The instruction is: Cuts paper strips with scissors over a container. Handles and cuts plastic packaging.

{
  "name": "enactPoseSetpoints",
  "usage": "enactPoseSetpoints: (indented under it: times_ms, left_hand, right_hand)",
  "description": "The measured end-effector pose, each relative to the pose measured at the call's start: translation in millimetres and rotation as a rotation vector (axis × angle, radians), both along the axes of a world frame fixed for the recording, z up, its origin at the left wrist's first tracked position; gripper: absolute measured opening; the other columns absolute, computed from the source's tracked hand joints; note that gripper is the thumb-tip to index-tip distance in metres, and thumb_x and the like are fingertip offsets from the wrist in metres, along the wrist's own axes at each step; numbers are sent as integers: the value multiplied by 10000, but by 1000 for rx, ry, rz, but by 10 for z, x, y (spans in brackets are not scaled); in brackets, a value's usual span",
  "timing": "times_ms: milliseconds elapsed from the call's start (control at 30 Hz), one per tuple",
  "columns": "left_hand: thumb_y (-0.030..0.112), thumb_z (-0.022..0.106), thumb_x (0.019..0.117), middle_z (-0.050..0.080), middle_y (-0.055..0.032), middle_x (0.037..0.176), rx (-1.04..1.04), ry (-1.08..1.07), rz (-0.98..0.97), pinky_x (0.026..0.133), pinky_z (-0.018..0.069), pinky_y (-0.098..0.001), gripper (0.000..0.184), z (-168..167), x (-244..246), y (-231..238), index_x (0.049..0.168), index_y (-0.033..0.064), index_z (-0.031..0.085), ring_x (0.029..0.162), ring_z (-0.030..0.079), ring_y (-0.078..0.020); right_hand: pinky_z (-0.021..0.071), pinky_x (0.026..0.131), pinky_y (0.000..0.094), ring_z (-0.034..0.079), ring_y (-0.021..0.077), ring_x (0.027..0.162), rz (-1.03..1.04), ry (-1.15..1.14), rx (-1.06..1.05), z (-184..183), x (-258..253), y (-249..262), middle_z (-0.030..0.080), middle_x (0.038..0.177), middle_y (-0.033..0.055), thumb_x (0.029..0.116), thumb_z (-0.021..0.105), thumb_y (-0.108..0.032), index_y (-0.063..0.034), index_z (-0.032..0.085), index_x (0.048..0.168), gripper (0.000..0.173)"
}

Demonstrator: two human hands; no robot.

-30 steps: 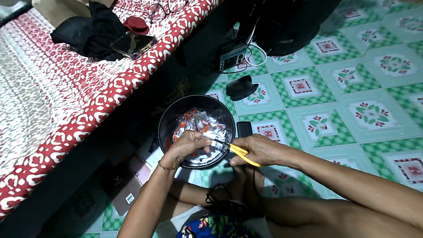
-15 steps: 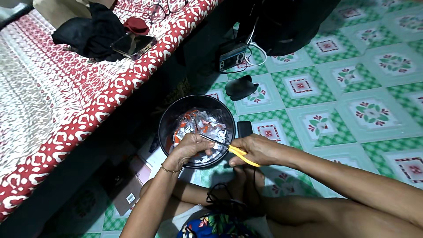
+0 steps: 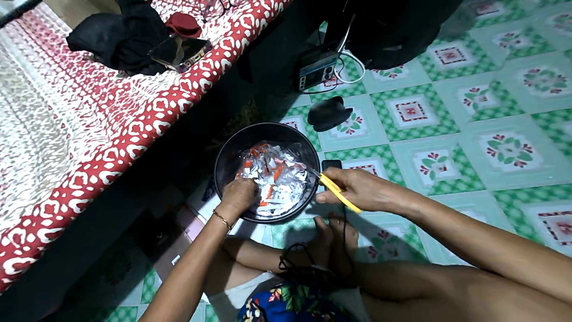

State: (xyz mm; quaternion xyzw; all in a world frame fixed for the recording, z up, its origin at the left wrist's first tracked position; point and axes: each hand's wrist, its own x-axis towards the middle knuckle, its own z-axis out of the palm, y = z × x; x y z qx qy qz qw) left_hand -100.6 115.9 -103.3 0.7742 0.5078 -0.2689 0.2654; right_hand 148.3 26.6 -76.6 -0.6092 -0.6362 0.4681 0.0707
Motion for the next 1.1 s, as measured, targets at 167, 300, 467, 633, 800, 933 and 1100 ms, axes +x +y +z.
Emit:
enactPoseSetpoints:
  times_ms: [167, 300, 467, 633, 800, 933, 1100]
  left_hand:
    - [342, 565, 1051, 620, -255, 1312, -227, 247, -156, 1011, 427, -642, 430, -11, 253, -112, 1317, 9, 624, 1269, 564, -434]
    - [172, 577, 1036, 617, -252, 1314, -234, 229, -186, 1014, 434, -628, 307, -85, 299, -99, 1279, -5, 639, 1268, 565, -432]
    - [130, 647, 1006, 668, -208, 889, -174, -316, 43, 824, 484, -508, 225, -39, -74, 151, 931, -71, 715, 841, 616, -307]
    - [82, 634, 996, 517, 36, 590, -191, -736, 332, 484, 361, -161, 237, 119, -241, 145, 767, 25, 654, 488, 421, 4]
    - [-60, 603, 964, 584, 66, 616, -349, -880, 466, 571, 468, -140, 227, 150, -117, 41, 764, 19, 676, 548, 527, 19]
    - [-60, 606, 948, 618, 85, 631, -439, -928, 434, 578, 476, -129, 228, 105, -83, -4, 768, 44, 699, 565, 550, 35]
    - [-20, 608, 948, 615, 115, 639, -497, -921, 376, 594, 463, -125, 235, 61, -83, -44, 754, 81, 693, 580, 544, 51]
  right_hand:
    - [498, 780, 431, 616, 218, 805, -12, 7, -17, 20, -5, 5, 649, 878, 123, 1001, 656, -355, 13, 620, 1180, 411]
    - [494, 761, 411, 607, 196, 783, -25, 32, -4, -1, 10, -2, 640, 862, 108, 1005, 649, -357, 6, 616, 1164, 398]
    - [491, 745, 416, 596, 192, 765, -14, 35, -33, -54, 53, -23, 637, 861, 99, 994, 658, -392, -6, 624, 1173, 426]
    - [475, 791, 478, 599, 258, 834, 97, -1, -138, -7, -5, 6, 640, 926, 157, 999, 635, -430, 17, 619, 1209, 494]
    - [469, 809, 451, 590, 241, 847, 155, 43, -210, 34, -69, 11, 646, 975, 167, 1008, 622, -424, 28, 601, 1251, 514]
    - [473, 718, 348, 552, 141, 717, 113, 119, -122, -22, -97, 11, 612, 837, 81, 1010, 621, -409, 23, 627, 1163, 458]
    - [469, 667, 293, 540, 93, 656, 36, 162, -103, -46, -105, 22, 576, 762, 35, 1016, 621, -382, 5, 626, 1052, 388]
